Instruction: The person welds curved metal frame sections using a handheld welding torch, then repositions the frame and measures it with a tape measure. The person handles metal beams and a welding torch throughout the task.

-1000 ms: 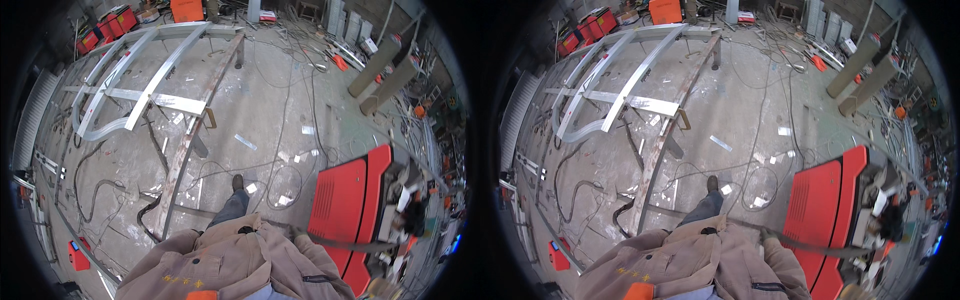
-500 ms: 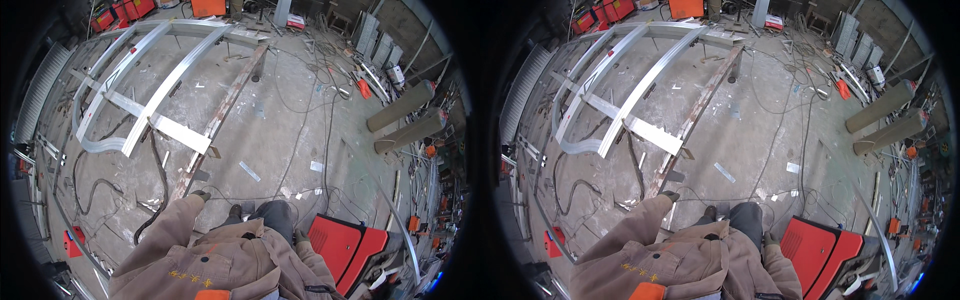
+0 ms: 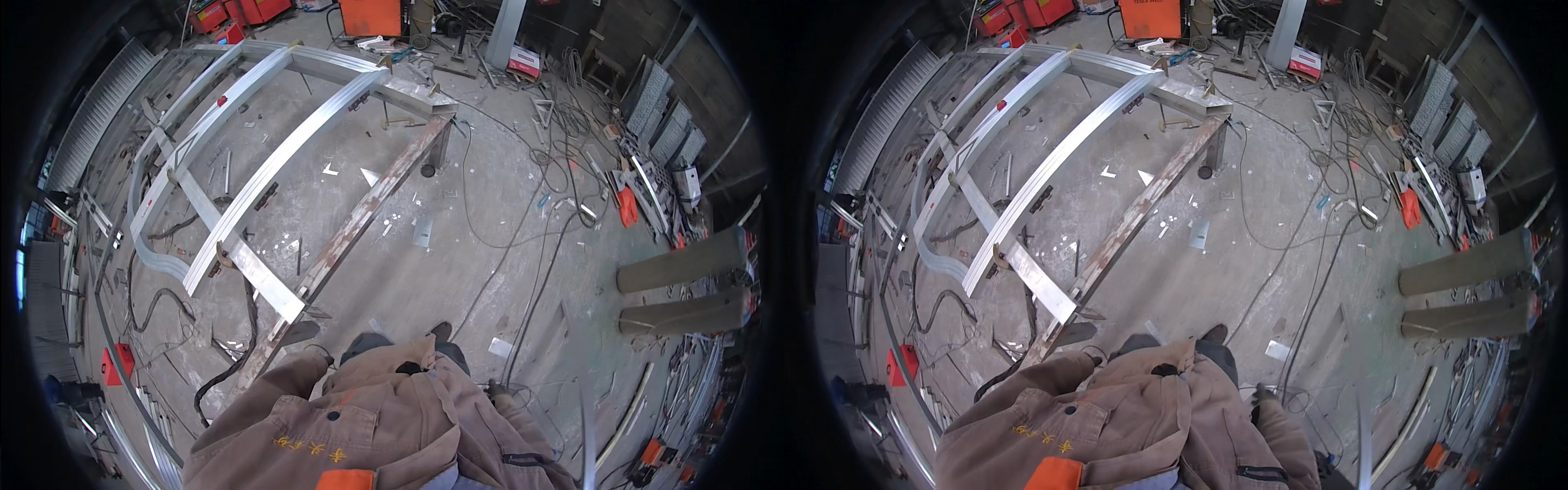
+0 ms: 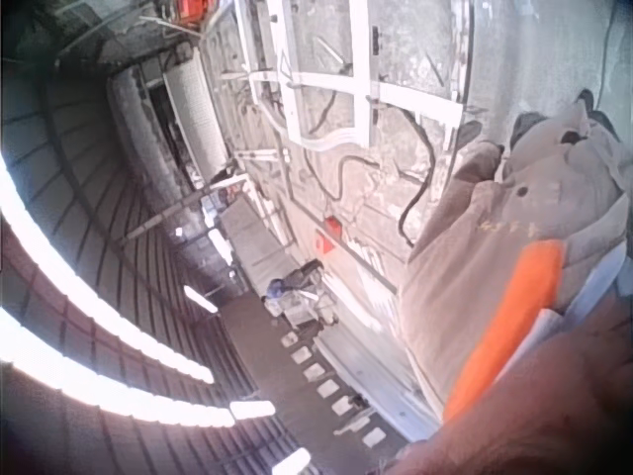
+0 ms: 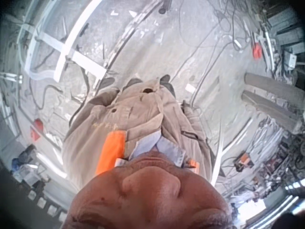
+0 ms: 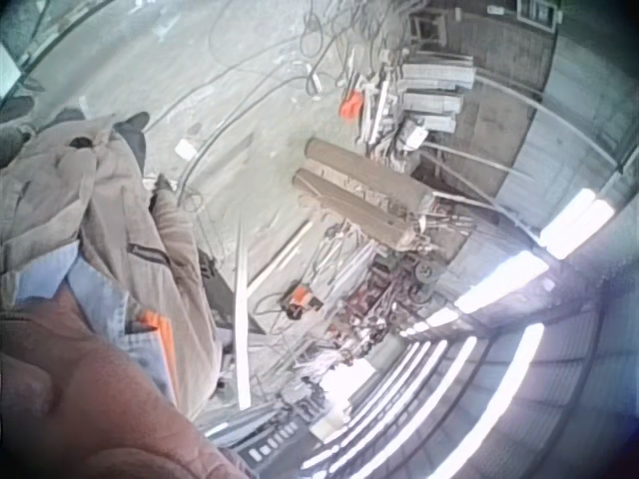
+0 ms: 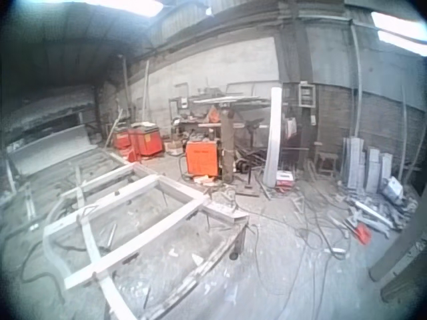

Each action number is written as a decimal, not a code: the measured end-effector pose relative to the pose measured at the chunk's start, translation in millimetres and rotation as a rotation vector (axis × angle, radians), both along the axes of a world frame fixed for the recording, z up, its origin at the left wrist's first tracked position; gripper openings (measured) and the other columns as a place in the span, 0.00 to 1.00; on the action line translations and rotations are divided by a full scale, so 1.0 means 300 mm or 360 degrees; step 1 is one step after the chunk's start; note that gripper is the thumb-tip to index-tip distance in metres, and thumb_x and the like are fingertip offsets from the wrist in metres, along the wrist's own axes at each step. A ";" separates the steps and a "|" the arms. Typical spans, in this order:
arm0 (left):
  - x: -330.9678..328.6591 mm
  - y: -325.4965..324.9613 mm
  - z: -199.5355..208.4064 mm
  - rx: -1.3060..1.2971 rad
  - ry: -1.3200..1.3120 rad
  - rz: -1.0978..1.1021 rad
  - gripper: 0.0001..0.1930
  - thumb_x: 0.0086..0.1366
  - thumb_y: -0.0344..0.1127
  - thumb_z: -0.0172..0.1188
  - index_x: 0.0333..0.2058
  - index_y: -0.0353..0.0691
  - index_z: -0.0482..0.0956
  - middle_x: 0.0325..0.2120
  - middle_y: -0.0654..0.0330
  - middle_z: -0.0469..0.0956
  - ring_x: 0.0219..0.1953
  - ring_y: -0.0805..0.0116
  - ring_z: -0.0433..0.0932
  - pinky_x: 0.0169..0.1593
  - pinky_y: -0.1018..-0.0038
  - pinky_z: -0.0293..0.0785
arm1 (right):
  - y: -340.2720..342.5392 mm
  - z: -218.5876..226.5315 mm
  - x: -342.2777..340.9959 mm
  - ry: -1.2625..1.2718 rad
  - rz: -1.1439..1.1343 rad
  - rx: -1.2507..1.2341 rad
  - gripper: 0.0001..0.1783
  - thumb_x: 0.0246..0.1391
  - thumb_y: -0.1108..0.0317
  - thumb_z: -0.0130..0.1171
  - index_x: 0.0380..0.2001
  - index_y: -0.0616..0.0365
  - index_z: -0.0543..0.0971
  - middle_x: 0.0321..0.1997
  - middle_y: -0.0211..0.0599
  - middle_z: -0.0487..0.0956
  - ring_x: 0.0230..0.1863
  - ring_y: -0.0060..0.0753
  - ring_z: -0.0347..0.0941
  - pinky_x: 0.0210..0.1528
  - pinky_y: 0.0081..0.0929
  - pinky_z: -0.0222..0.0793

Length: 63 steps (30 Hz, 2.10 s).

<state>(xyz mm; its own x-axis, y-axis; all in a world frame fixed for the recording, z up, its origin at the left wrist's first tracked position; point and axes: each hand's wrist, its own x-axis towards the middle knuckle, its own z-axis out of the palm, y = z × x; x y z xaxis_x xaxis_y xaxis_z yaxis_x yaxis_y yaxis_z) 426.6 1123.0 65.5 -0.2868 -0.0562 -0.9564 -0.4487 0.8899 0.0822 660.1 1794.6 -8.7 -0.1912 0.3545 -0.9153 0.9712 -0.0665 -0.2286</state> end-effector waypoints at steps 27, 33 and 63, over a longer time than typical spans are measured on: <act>-2.641 1.476 -0.055 0.0114 0.0717 0.0049 0.40 0.77 0.71 0.67 0.74 0.47 0.90 0.71 0.46 0.89 0.74 0.39 0.85 0.80 0.50 0.75 | 1.303 0.132 -2.410 0.0286 -0.0102 -0.0064 0.34 0.80 0.31 0.66 0.59 0.54 0.88 0.45 0.34 0.93 0.37 0.40 0.87 0.35 0.46 0.79; -3.102 1.779 0.009 0.0201 0.0703 0.0539 0.43 0.75 0.71 0.71 0.73 0.41 0.89 0.70 0.41 0.89 0.72 0.43 0.87 0.76 0.52 0.80 | 1.655 0.251 -3.003 0.0302 0.0159 0.0001 0.34 0.78 0.33 0.71 0.63 0.55 0.88 0.55 0.38 0.95 0.47 0.45 0.91 0.45 0.52 0.84; -4.603 2.458 0.095 0.0095 0.1292 0.1373 0.29 0.78 0.58 0.70 0.62 0.38 0.93 0.53 0.42 0.95 0.56 0.45 0.95 0.63 0.51 0.88 | 2.212 0.031 -5.984 0.0221 0.1418 -0.0051 0.40 0.79 0.31 0.65 0.65 0.61 0.89 0.55 0.46 0.96 0.41 0.42 0.92 0.36 0.47 0.82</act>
<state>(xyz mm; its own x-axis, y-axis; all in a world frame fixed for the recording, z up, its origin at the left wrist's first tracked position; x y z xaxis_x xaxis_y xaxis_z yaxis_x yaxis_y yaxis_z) -954.2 1860.4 94.1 -0.6999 -0.4897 -0.5199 -0.6960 0.3039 0.6506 -1135.0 2458.2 0.5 -0.4924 -0.0031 -0.8704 0.6294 0.6894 -0.3585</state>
